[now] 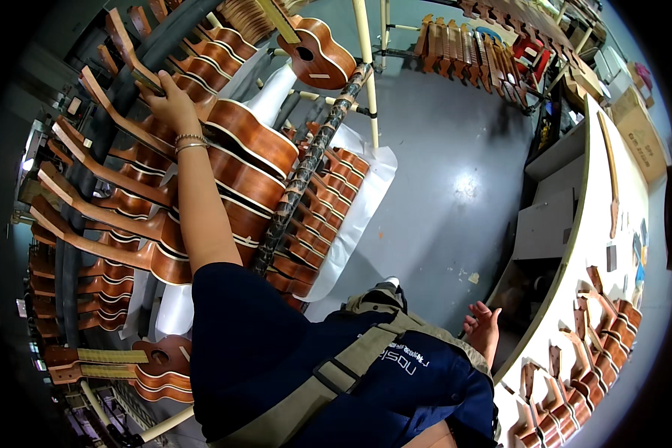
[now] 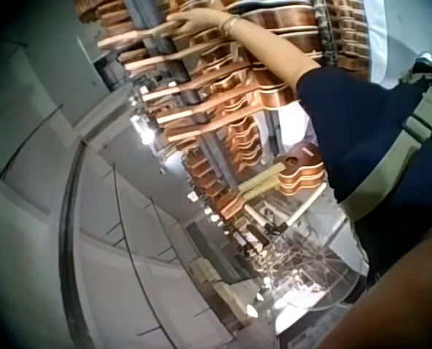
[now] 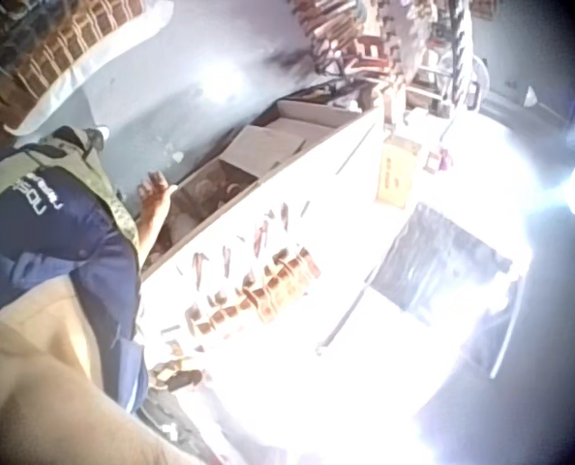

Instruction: The person applies a substance to the edges of a guitar body using a small tool, then places the guitar on a rack. They pick up another guitar body, apply the substance to its edges, and place it on the rack. This process is repeated for several guitar bodies.

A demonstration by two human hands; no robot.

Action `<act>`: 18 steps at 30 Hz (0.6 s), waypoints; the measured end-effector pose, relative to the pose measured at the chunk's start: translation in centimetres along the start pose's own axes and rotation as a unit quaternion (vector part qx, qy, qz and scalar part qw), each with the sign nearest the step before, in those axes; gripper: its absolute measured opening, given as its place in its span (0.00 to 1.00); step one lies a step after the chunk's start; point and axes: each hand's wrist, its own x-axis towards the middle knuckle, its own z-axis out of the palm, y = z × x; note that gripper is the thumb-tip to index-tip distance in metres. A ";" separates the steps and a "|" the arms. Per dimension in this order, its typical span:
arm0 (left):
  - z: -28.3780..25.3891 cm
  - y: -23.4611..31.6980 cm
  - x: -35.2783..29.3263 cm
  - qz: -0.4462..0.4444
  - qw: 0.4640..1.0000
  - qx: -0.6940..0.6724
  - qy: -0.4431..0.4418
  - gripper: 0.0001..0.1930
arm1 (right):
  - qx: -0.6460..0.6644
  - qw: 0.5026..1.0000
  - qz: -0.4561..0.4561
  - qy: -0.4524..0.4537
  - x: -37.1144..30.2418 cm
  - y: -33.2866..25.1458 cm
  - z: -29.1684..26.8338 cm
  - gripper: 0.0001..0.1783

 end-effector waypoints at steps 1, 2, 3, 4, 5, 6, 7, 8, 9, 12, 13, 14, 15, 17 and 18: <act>-0.1 -0.4 0.2 0.021 0.998 0.055 0.000 0.34 | 0.006 1.000 -0.002 -0.004 0.4 0.0 -0.1 0.34; 0.0 -0.8 0.1 0.043 0.995 0.095 0.004 0.34 | 0.005 1.000 -0.001 -0.002 0.6 -0.1 0.1 0.34; 0.1 -1.0 0.0 0.066 0.989 0.135 0.008 0.34 | 0.004 1.000 0.000 0.000 0.8 -0.3 0.3 0.34; 0.1 -1.2 -0.2 0.088 0.981 0.174 0.012 0.34 | 0.004 1.000 0.000 0.002 1.0 -0.4 0.5 0.34; -0.1 -1.3 -0.3 0.060 0.983 0.176 0.004 0.35 | -0.003 1.000 0.002 0.002 1.1 -0.6 0.8 0.34; -0.4 -1.3 -0.6 0.032 0.984 0.177 -0.004 0.35 | -0.009 1.000 0.004 0.002 1.2 -0.8 1.0 0.34; -0.7 -1.2 -0.9 0.004 0.984 0.178 -0.012 0.36 | -0.015 1.000 0.005 0.002 1.3 -0.9 1.2 0.34; -0.9 -0.7 -1.2 -0.014 0.979 0.202 -0.021 0.36 | -0.014 1.000 0.006 -0.001 1.5 -0.9 1.1 0.34; -0.7 0.3 -1.6 -0.032 0.974 0.224 -0.031 0.37 | -0.011 1.000 0.005 -0.002 1.7 -0.7 0.9 0.34; 0.5 3.1 -3.3 0.021 0.949 0.313 0.030 0.44 | -0.006 1.000 0.010 0.006 1.9 -0.5 0.6 0.34; 0.5 3.2 -3.7 0.054 0.958 0.279 0.048 0.46 | -0.002 1.000 0.011 0.008 2.0 -0.3 0.5 0.35; 0.7 3.3 -3.9 0.092 0.964 0.242 0.069 0.49 | 0.004 1.000 0.017 0.006 2.4 0.2 0.0 0.34; 1.7 3.2 -4.6 0.223 0.926 0.294 0.075 0.50 | 0.006 1.000 0.021 0.019 2.4 0.4 -0.2 0.34; 5.2 3.3 -5.0 0.334 0.913 0.236 -0.006 0.47 | 0.011 0.999 0.024 0.034 2.0 0.4 -0.1 0.33; 7.5 3.4 -5.1 0.320 0.931 0.153 -0.086 0.45 | 0.006 0.999 0.015 0.041 1.5 0.2 0.4 0.33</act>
